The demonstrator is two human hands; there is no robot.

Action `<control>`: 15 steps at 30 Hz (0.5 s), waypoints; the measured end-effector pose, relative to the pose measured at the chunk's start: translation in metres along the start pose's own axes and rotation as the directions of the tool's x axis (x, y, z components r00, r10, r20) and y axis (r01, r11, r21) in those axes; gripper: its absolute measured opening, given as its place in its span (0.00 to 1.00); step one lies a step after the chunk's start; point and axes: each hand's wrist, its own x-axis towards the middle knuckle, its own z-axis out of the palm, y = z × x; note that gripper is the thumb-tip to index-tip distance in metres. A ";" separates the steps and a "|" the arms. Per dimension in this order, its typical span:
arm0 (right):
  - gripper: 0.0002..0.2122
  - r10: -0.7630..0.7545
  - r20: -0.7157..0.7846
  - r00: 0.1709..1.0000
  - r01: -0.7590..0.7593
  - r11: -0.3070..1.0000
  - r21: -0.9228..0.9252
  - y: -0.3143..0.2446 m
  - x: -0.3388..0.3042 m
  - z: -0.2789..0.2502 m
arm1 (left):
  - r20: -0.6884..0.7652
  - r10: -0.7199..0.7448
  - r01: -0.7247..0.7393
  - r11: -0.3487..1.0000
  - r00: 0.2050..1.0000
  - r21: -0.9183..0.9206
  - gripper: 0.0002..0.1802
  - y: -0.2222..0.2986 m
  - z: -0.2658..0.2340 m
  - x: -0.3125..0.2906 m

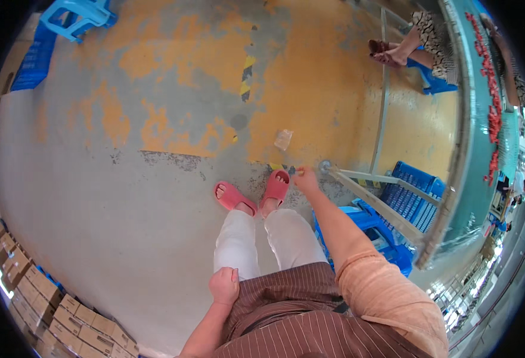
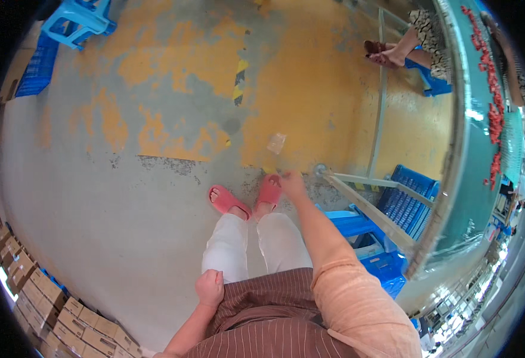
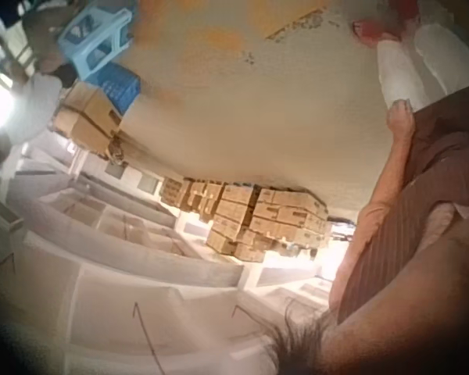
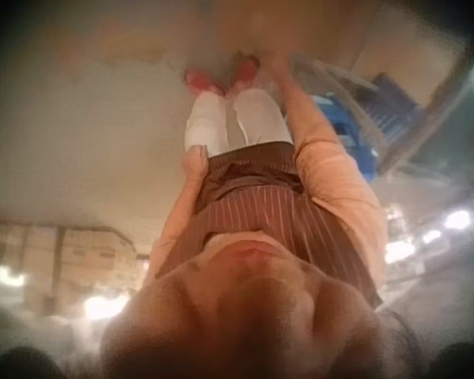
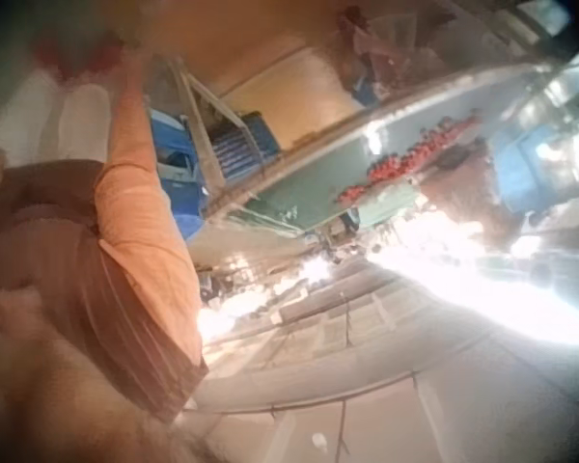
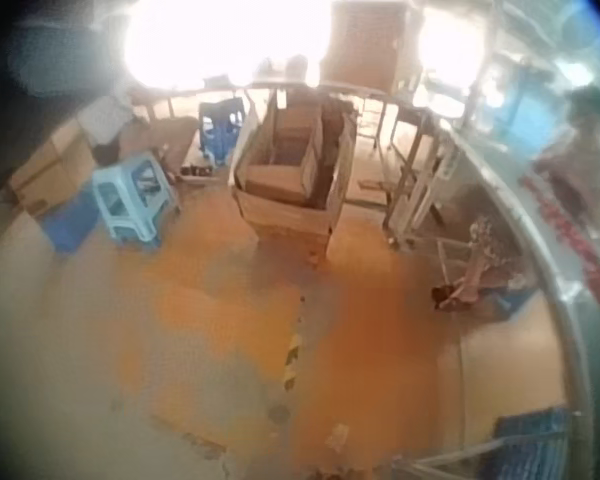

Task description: The person packs screws and plastic anchors into small plastic bags by hand, retrieves a plastic bag from the floor, and gathers more screws and plastic anchors on the workbench.

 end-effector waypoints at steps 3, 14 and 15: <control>0.25 0.011 0.042 0.999 -0.009 0.999 -0.039 0.024 0.078 0.041 | -0.107 0.076 -0.077 0.997 0.991 -0.004 0.12 -0.026 0.001 0.032; 0.15 -0.053 -0.167 0.985 0.025 0.986 -0.165 0.040 0.218 0.123 | -0.296 0.095 -0.055 0.988 0.950 0.141 0.14 -0.090 -0.002 0.098; 0.10 0.053 -0.066 0.996 -0.067 0.972 -0.224 0.038 0.218 0.119 | -0.295 0.137 -0.094 0.983 0.945 0.156 0.13 -0.093 0.004 0.108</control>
